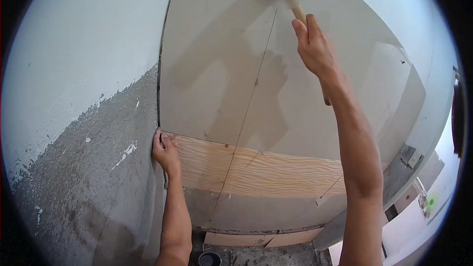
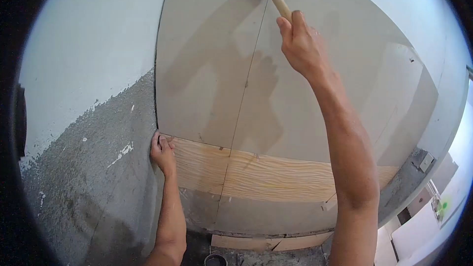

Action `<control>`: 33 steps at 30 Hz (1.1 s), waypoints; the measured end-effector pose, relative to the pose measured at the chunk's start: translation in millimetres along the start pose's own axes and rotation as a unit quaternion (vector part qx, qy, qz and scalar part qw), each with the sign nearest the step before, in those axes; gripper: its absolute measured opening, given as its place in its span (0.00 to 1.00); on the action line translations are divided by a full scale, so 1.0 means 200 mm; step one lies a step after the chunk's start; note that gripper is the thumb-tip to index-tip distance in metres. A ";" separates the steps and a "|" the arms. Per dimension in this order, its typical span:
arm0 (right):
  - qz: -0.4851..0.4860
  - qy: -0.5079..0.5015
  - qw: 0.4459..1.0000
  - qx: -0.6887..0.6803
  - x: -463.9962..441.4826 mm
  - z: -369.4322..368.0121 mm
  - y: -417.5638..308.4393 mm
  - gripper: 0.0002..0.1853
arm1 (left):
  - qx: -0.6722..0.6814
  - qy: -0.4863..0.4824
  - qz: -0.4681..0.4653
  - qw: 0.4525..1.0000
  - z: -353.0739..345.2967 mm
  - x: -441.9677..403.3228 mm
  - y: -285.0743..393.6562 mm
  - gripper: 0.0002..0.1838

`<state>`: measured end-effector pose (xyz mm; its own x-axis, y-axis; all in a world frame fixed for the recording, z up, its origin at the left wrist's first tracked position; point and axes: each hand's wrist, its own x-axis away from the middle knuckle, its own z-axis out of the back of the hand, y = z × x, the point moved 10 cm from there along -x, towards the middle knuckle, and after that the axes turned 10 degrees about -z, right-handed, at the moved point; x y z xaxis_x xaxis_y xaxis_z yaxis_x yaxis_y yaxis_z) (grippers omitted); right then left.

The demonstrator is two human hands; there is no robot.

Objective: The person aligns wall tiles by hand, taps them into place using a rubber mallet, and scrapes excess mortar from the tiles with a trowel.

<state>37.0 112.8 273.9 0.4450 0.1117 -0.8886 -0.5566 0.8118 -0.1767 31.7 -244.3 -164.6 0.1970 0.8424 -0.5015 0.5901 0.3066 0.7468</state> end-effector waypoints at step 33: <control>0.074 0.069 0.994 0.042 -0.03 -0.07 -0.06 0.20 | 0.129 0.066 0.036 0.989 -0.01 0.01 -0.06 0.15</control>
<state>31.2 93.4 276.4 0.2587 0.1588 -0.9528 -0.5463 0.8376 -0.0087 23.5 -245.6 -174.3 0.1509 0.9139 -0.3770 0.7613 0.1358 0.6340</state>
